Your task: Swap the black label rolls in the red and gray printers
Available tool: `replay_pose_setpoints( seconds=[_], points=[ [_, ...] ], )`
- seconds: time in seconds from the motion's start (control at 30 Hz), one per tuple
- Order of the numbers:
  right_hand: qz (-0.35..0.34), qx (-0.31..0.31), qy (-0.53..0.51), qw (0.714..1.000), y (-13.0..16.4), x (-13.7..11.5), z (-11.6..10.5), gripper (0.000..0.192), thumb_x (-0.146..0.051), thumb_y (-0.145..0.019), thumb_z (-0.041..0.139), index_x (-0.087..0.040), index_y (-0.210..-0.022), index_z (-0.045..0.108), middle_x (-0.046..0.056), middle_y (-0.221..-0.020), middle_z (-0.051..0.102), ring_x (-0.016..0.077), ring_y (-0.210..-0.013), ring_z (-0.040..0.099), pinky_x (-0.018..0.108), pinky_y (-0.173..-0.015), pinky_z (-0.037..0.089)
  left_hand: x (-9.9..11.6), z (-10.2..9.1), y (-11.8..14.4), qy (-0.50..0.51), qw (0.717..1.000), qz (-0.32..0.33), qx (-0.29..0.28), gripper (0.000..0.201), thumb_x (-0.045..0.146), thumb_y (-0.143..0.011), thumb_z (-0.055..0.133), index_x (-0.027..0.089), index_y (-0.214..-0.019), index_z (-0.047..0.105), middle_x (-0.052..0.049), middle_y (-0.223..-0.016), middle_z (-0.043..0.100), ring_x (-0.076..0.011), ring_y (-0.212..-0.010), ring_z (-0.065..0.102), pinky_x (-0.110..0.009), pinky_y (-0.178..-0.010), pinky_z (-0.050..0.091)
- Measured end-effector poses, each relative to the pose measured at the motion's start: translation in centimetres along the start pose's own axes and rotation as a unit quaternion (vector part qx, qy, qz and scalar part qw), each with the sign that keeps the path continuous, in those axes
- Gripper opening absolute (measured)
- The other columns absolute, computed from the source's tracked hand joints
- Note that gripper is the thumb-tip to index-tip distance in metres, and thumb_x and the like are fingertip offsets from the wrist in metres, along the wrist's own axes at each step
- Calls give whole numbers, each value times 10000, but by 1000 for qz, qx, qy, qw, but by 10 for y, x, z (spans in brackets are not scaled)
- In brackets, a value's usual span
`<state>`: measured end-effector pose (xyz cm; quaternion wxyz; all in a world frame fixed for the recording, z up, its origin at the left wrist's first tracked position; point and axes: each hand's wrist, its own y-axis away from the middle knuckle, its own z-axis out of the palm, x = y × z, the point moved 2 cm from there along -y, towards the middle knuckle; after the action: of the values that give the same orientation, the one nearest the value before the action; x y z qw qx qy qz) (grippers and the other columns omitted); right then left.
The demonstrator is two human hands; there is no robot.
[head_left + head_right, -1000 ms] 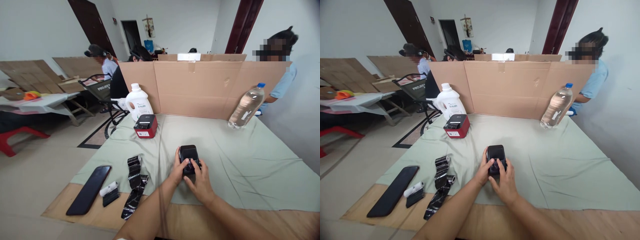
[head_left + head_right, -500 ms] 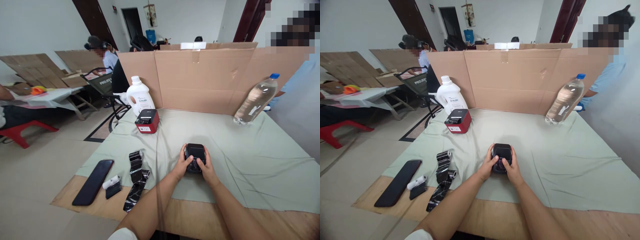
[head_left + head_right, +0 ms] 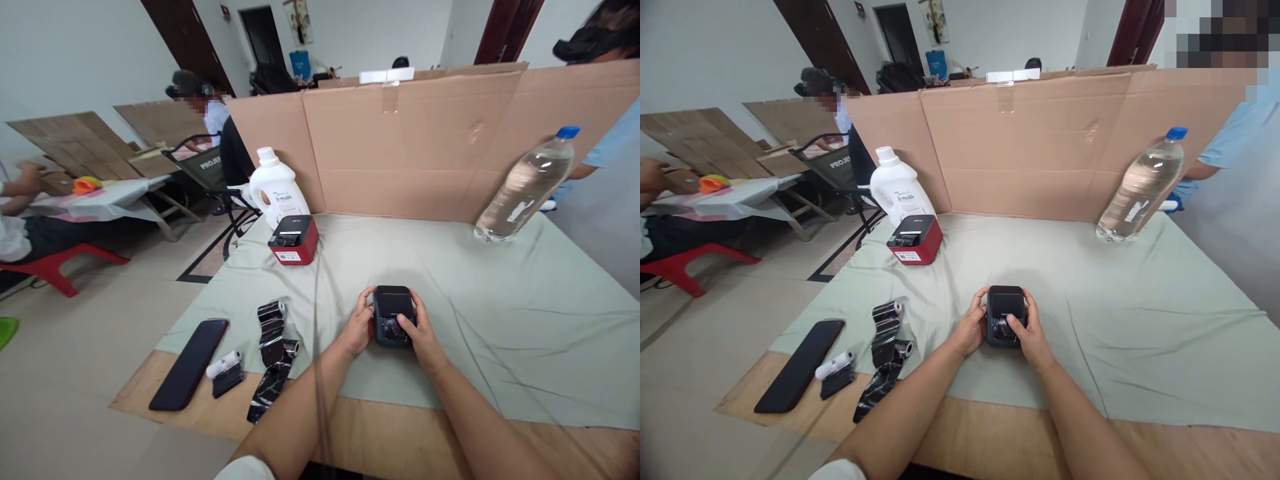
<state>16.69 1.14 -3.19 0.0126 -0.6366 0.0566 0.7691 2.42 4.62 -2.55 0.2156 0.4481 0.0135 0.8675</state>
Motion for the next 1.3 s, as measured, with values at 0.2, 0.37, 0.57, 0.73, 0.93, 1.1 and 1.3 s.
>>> replay_pose_setpoints(
  seconds=[0.2, 0.37, 0.57, 0.73, 0.93, 1.1, 1.3],
  points=[
    [-44, -8, 43, 998, -1, -1, -4, 845, -449, -774, 661, -256, -1484, 245, 92, -1452, 455, 257, -1310, 458, 480, -1114, 337, -4, -6, -3, -24, 1000, 2, -21, 727, 382, -760, 659, 290, -1400, 325, -41, -1101, 649, -164, -807, 620, -261, -673, 474],
    [-29, -26, -6, 999, -5, 3, -11, 822, -344, -744, 616, -262, -1487, 273, 72, -1410, 518, 281, -1258, 517, 515, -1047, 410, -5, -5, -1, -31, 999, -1, -16, 719, 337, -759, 640, 287, -1409, 335, -22, -1026, 650, -141, -772, 591, -241, -661, 458],
    [-3, -15, -48, 999, -5, 1, -12, 815, -351, -708, 659, -258, -1450, 336, 76, -1401, 523, 280, -1244, 521, 470, -1025, 429, -3, -5, -1, -41, 999, -1, -12, 659, 323, -774, 618, 280, -1386, 375, 13, -872, 635, -112, -679, 548, -215, -621, 435],
    [-14, 64, -5, 998, -6, -4, -13, 571, -523, -776, 630, -220, -1246, 515, 79, -1164, 653, 247, -1053, 607, 399, -898, 494, -7, -8, -2, -42, 999, -4, -32, 644, 320, -783, 622, 283, -1383, 392, 12, -869, 632, -109, -674, 549, -217, -638, 437],
    [-16, 153, 9, 988, -11, -7, -19, 417, -616, -775, 584, -216, -892, 584, -8, -796, 652, 179, -739, 592, 299, -672, 491, -11, -7, 0, -67, 997, -2, -48, 589, 362, -814, 613, 286, -1367, 427, -4, -916, 623, -121, -734, 559, -230, -686, 439],
    [-15, 161, 23, 987, -11, -7, -24, 410, -631, -820, 523, -224, -771, 539, -19, -684, 604, 161, -631, 545, 276, -577, 446, -11, -9, 1, -121, 991, -10, -63, 600, 374, -804, 610, 288, -1370, 429, -7, -881, 610, -108, -638, 494, -221, -610, 385],
    [-6, 174, 46, 984, -11, -5, -26, 433, -644, -815, 529, -224, -710, 527, -33, -630, 574, 150, -578, 492, 275, -542, 397, -12, -7, 4, -171, 984, 18, -50, 506, 379, -837, 544, 233, -1317, 479, -35, -913, 641, -154, -721, 556, -280, -694, 437]
  ],
)
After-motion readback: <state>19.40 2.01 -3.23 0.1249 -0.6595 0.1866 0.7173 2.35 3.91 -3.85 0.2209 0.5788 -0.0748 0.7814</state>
